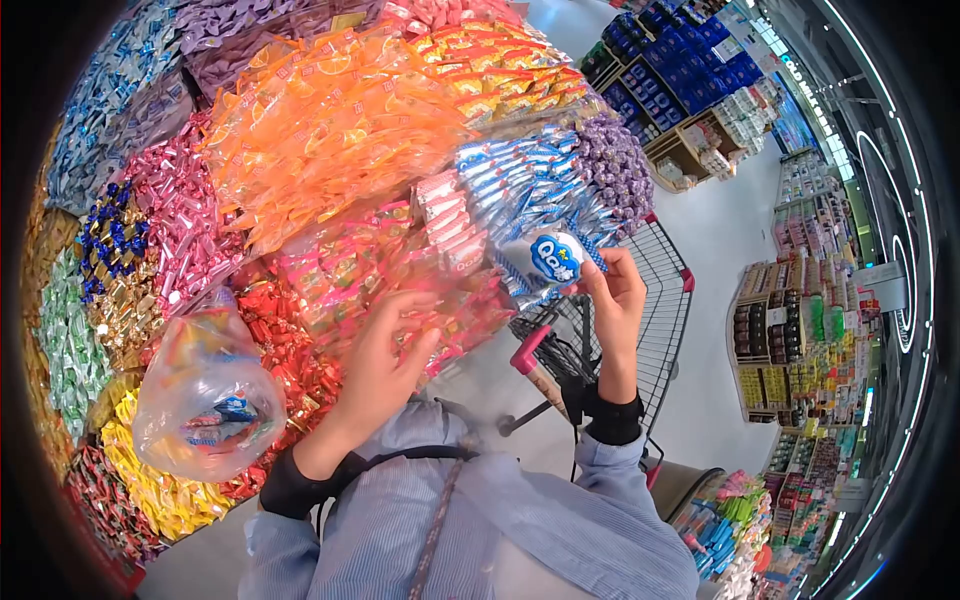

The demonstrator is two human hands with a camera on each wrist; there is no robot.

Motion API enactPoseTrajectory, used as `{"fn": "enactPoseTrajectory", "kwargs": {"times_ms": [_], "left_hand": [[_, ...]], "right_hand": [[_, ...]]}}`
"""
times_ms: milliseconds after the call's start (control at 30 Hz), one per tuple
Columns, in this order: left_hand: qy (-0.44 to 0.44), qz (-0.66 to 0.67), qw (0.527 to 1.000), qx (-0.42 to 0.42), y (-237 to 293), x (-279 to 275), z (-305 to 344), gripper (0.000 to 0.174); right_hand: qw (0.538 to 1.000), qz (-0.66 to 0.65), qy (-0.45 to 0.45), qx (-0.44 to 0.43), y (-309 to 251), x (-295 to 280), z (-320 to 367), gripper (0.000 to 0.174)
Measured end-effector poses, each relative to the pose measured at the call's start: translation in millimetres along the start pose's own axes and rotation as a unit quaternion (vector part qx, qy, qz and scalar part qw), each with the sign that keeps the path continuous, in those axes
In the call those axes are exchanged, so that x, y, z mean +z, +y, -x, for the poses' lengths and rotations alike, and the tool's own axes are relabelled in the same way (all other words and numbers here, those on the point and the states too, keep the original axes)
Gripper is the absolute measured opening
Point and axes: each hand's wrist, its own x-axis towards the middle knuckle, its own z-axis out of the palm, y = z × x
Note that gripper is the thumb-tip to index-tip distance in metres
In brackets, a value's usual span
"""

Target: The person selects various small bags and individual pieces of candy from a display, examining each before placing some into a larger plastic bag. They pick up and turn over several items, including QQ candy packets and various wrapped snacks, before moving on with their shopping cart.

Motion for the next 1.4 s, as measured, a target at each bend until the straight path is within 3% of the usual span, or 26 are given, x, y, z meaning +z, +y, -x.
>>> {"fn": "enactPoseTrajectory", "kwargs": {"times_ms": [200, 300, 433, 533, 633, 667, 767, 933, 1400], "left_hand": [[-0.057, 0.129, 0.99, -0.012, 18, 4, -12, 0.045], [-0.087, 0.171, 0.977, -0.092, 22, 4, -10, 0.044], [-0.085, 0.217, 0.967, -0.107, 19, 8, -9, 0.036], [-0.067, 0.224, 0.964, -0.124, 19, 6, -7, 0.028], [-0.023, 0.201, 0.972, -0.12, 17, 7, -7, 0.027], [-0.008, 0.236, 0.966, -0.109, 21, 8, -7, 0.027], [0.008, 0.253, 0.962, -0.098, 21, 10, -6, 0.025], [0.007, 0.244, 0.965, -0.101, 14, 10, -1, 0.025], [-0.006, 0.248, 0.961, -0.124, 15, 9, 2, 0.024]], "right_hand": [[0.993, -0.087, -0.041, 0.071, -19, 38, 26, 0.008], [0.99, -0.105, -0.06, 0.076, -25, 52, 30, 0.008], [0.986, -0.121, -0.062, 0.097, -22, 59, 32, 0.012], [0.974, -0.186, -0.074, 0.108, -13, 56, 39, 0.02], [0.982, -0.146, -0.109, 0.043, -10, 65, 46, 0.025], [0.975, -0.15, -0.127, 0.107, -17, 66, 51, 0.028], [0.968, -0.164, -0.15, 0.115, -18, 65, 56, 0.027], [0.968, -0.185, -0.117, 0.122, -22, 64, 62, 0.026], [0.962, -0.203, -0.133, 0.122, -17, 59, 67, 0.025]]}}
